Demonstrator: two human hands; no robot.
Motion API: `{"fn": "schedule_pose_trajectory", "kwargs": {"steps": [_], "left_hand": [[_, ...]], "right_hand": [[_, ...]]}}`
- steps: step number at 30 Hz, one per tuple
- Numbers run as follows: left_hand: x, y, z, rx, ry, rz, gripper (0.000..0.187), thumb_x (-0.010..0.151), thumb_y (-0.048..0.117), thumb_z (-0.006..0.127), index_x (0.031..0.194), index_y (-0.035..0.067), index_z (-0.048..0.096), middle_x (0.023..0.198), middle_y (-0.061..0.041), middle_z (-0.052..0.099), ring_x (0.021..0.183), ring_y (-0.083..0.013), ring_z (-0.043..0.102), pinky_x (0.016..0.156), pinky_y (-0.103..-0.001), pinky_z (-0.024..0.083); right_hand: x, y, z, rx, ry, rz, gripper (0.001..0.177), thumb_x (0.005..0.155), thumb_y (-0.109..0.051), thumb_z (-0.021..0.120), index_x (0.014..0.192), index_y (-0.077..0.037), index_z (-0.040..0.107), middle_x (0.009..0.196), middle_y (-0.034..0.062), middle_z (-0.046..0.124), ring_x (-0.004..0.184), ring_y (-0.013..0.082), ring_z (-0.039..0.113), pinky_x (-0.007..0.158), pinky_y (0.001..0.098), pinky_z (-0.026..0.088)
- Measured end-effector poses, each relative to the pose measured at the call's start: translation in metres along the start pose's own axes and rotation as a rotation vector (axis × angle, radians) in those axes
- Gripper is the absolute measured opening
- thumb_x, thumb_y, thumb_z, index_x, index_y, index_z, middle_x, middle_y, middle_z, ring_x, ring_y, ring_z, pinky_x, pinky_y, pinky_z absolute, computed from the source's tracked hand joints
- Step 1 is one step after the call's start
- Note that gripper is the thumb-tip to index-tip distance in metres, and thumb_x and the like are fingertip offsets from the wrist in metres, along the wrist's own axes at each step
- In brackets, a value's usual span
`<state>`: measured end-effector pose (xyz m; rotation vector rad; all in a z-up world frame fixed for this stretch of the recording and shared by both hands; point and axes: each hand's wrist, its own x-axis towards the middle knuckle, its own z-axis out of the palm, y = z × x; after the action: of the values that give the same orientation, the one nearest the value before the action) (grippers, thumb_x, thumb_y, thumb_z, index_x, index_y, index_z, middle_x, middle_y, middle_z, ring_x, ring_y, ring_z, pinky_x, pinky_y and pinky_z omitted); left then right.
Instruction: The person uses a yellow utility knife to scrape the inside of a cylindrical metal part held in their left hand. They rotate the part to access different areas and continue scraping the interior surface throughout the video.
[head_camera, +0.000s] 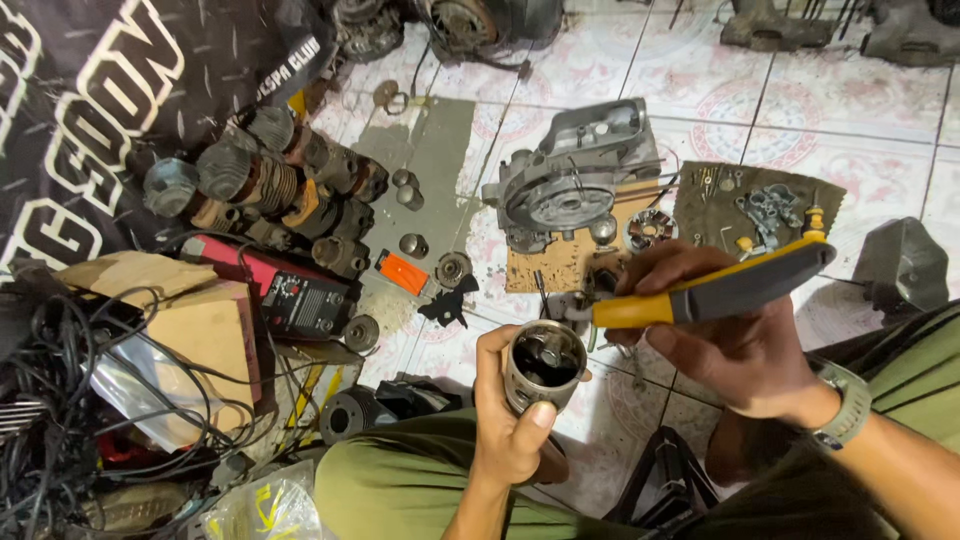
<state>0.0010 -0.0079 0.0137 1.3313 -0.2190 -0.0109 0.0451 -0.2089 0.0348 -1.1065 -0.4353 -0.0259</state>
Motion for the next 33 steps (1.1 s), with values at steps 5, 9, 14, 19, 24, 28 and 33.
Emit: {"fn": "schedule_pose_trajectory", "kwargs": {"steps": [5,9,14,19,24,28,33], "left_hand": [[0.003,0.007,0.004,0.054,0.019,0.037,0.065,0.081,0.04,0.067,0.121,0.004,0.031,0.101,-0.017,0.056,0.084,-0.0247,0.061,0.075,-0.034,0.049],[0.002,0.018,0.015,0.018,0.044,0.064,0.069,0.079,0.044,0.069,0.12,0.003,0.032,0.104,-0.014,0.054,0.091,-0.0182,0.055,0.078,-0.029,0.044],[-0.008,0.039,0.028,0.062,0.041,0.114,0.064,0.081,0.038,0.066,0.122,0.002,0.031,0.111,-0.018,0.054,0.1,-0.0223,0.056,0.086,-0.032,0.046],[-0.014,0.037,0.015,0.134,0.126,0.135,0.068,0.079,0.045,0.066,0.122,0.001,0.038,0.107,-0.015,0.057,0.093,-0.0199,0.057,0.08,-0.029,0.047],[-0.005,0.064,-0.001,0.178,0.082,0.239,0.077,0.08,0.058,0.063,0.122,-0.001,0.037,0.108,-0.012,0.052,0.098,-0.0186,0.051,0.085,-0.029,0.042],[0.013,0.087,-0.012,0.237,0.072,0.319,0.062,0.079,0.044,0.058,0.119,0.0,0.04,0.105,-0.016,0.054,0.096,-0.0251,0.056,0.08,-0.034,0.05],[0.046,0.112,-0.013,0.836,0.297,0.068,0.07,0.069,0.033,0.064,0.128,0.004,0.041,0.12,-0.015,0.056,0.106,-0.0242,0.06,0.088,-0.033,0.049]], "right_hand": [[-0.005,-0.008,0.006,-0.294,0.035,-0.183,0.029,0.078,-0.011,0.065,0.104,-0.003,0.055,0.107,0.0159,0.061,0.101,0.0249,0.065,0.088,0.0341,0.061],[-0.001,-0.029,0.023,-0.394,0.016,-0.291,0.03,0.073,-0.018,0.07,0.098,-0.006,0.059,0.1,0.0122,0.064,0.09,0.023,0.072,0.075,0.0299,0.068],[-0.012,-0.053,0.051,-0.489,0.006,-0.358,0.029,0.074,-0.019,0.07,0.097,-0.008,0.056,0.096,0.0142,0.067,0.089,0.0238,0.074,0.076,0.0297,0.064],[-0.014,-0.046,0.057,-0.208,-0.011,-0.416,0.035,0.079,-0.01,0.069,0.109,-0.002,0.052,0.106,0.0119,0.062,0.1,0.0276,0.072,0.085,0.0374,0.07],[-0.001,-0.076,0.078,-0.594,0.068,-0.468,0.028,0.079,-0.015,0.061,0.101,-0.002,0.051,0.09,0.0129,0.059,0.082,0.0232,0.063,0.075,0.031,0.055],[0.016,-0.091,0.078,-0.651,0.009,-0.564,0.029,0.079,-0.01,0.065,0.103,-0.002,0.052,0.088,0.0093,0.064,0.067,0.0172,0.064,0.063,0.0274,0.054],[0.045,-0.085,0.079,-0.585,0.105,-0.629,0.023,0.094,-0.005,0.047,0.115,0.005,0.041,0.109,0.0193,0.05,0.078,0.0298,0.073,0.072,0.0364,0.065]]}}
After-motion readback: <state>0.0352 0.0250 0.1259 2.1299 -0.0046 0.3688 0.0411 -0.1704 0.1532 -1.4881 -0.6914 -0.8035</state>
